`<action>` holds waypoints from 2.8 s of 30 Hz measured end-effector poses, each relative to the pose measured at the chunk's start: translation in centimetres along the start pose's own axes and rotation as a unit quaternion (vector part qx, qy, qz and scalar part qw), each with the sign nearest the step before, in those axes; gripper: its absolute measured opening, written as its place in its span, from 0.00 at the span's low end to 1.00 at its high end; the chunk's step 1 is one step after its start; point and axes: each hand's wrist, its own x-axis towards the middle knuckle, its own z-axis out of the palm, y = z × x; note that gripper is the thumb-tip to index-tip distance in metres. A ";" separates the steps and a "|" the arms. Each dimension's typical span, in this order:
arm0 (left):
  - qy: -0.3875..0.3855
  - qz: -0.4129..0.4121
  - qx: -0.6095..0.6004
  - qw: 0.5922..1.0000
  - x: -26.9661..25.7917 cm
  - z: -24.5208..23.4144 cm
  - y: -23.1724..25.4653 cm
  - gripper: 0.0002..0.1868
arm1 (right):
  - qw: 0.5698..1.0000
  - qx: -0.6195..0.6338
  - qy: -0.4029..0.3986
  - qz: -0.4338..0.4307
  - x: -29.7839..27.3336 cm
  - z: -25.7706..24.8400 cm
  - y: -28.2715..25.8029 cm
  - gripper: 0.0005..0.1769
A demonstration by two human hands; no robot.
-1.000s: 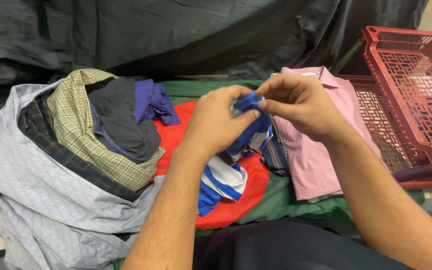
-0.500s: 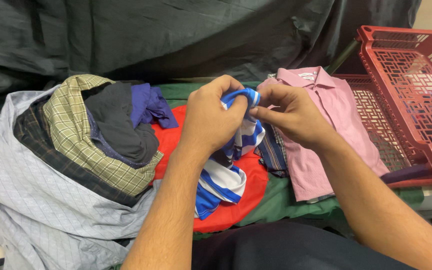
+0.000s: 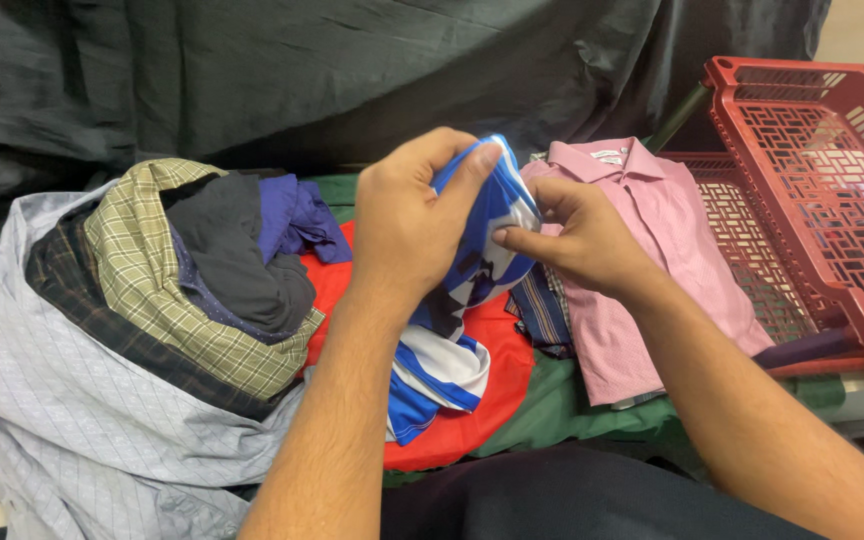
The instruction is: The person folds a pink shirt, a blue and white striped t-shirt, and a grey striped shirt. They smooth each item, fold sleeves and sides, and stack the folded garments on a table.
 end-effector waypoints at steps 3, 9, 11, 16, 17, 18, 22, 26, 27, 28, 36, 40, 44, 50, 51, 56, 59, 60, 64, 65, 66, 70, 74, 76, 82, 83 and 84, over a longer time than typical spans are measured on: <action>0.043 0.028 -0.018 0.999 0.9 -1.1 0.4 0.13 | 0.995 -0.086 0.005 -0.059 -0.2 0.2 0.9 0.18; 0.083 0.062 0.021 0.994 1.3 -4.1 0.8 0.12 | 0.984 -0.153 0.084 -0.023 -0.6 -0.7 2.3 0.20; 0.094 0.033 0.045 0.994 1.0 -4.6 0.9 0.12 | 0.976 -0.170 0.130 -0.049 -0.3 -1.2 2.8 0.16; 0.055 -0.021 0.079 0.995 0.5 -6.0 0.8 0.11 | 0.990 -0.005 0.137 0.015 0.2 -3.2 3.3 0.10; 0.043 -0.034 0.086 0.995 0.4 -6.2 0.6 0.10 | 0.991 -0.001 0.133 -0.002 0.3 -3.6 3.2 0.10; 0.017 -0.035 0.095 0.995 0.3 -6.5 0.5 0.11 | 0.991 0.004 0.129 -0.018 0.4 -3.7 3.1 0.09; -0.080 -0.033 0.218 0.972 0.2 -7.6 -0.4 0.20 | 0.985 -0.001 0.163 -0.049 0.0 -4.1 2.1 0.15; -0.093 -0.063 0.360 0.926 0.0 -7.9 -1.6 0.15 | 0.957 -0.141 0.247 -0.060 0.1 -3.6 0.9 0.10; -0.075 -0.061 0.364 0.927 -0.1 -8.2 -1.9 0.15 | 0.942 -0.191 0.270 -0.061 0.1 -3.5 0.7 0.05; -0.057 -0.059 0.367 0.927 -0.3 -8.4 -2.1 0.14 | 0.938 -0.198 0.275 -0.074 0.1 -3.5 0.6 0.05; 0.123 0.000 0.348 0.929 -0.8 -10.1 -4.3 0.07 | 0.951 -0.067 0.282 -0.106 0.0 -2.7 0.8 0.04; 0.192 0.046 0.302 0.933 -1.3 -11.6 -5.5 0.07 | 0.954 -0.090 0.266 -0.103 0.1 -1.9 0.6 0.05; 0.241 0.069 0.276 0.928 -1.7 -13.6 -6.9 0.09 | 0.962 -0.167 0.188 -0.103 0.2 -1.1 -0.1 0.10; 0.210 0.073 0.263 0.939 -2.7 -17.2 -8.4 0.09 | 0.962 -0.234 0.061 0.130 -0.8 1.2 -1.0 0.16; 0.190 0.090 0.246 0.946 -2.7 -17.8 -8.5 0.08 | 0.957 -0.240 0.049 0.157 -1.1 1.5 -0.9 0.14; 0.064 0.042 0.183 0.980 -2.2 -20.5 -7.3 0.07 | 0.949 -0.250 0.145 0.124 -2.9 1.2 0.3 0.10; 0.015 0.022 0.189 0.982 -1.9 -21.1 -5.5 0.05 | 0.944 -0.233 0.231 0.034 -3.6 0.0 0.4 0.08; 0.001 -0.015 0.191 0.981 -2.1 -21.1 -4.8 0.07 | 0.939 -0.225 0.262 0.006 -3.9 -0.5 0.3 0.08; -0.072 -0.034 0.256 0.964 -2.6 -20.5 -2.4 0.18 | 0.932 -0.118 0.338 -0.065 -3.9 -2.1 -0.5 0.05; -0.093 -0.011 0.285 0.954 -2.9 -20.2 -2.0 0.20 | 0.928 -0.098 0.345 -0.096 -3.9 -2.4 -0.6 0.05; -0.086 -0.014 0.306 0.948 -3.3 -19.9 -1.6 0.17 | 0.924 -0.079 0.352 -0.126 -4.1 -2.8 -0.7 0.05; -0.021 0.042 0.382 0.923 -5.0 -18.9 0.1 0.10 | 0.889 -0.166 0.401 -0.144 -6.2 -4.4 -0.8 0.15; 0.096 -0.045 0.281 0.954 -6.5 -16.7 2.1 0.10 | 0.894 -0.137 0.390 -0.175 -9.0 -6.6 0.4 0.19; 0.156 0.004 0.252 0.955 -7.0 -15.6 2.9 0.07 | 0.899 -0.115 0.383 -0.182 -10.1 -7.8 0.8 0.20; 0.201 0.065 0.115 0.971 -8.4 -12.5 4.9 0.04 | 0.925 0.008 0.339 -0.172 -12.4 -10.6 0.8 0.13; 0.207 0.070 0.098 0.971 -8.7 -12.2 5.3 0.03 | 0.928 0.024 0.332 -0.166 -12.7 -10.8 0.6 0.12; 0.213 0.060 0.080 0.972 -9.0 -12.0 5.8 0.03 | 0.931 0.042 0.322 -0.165 -13.0 -10.9 0.3 0.12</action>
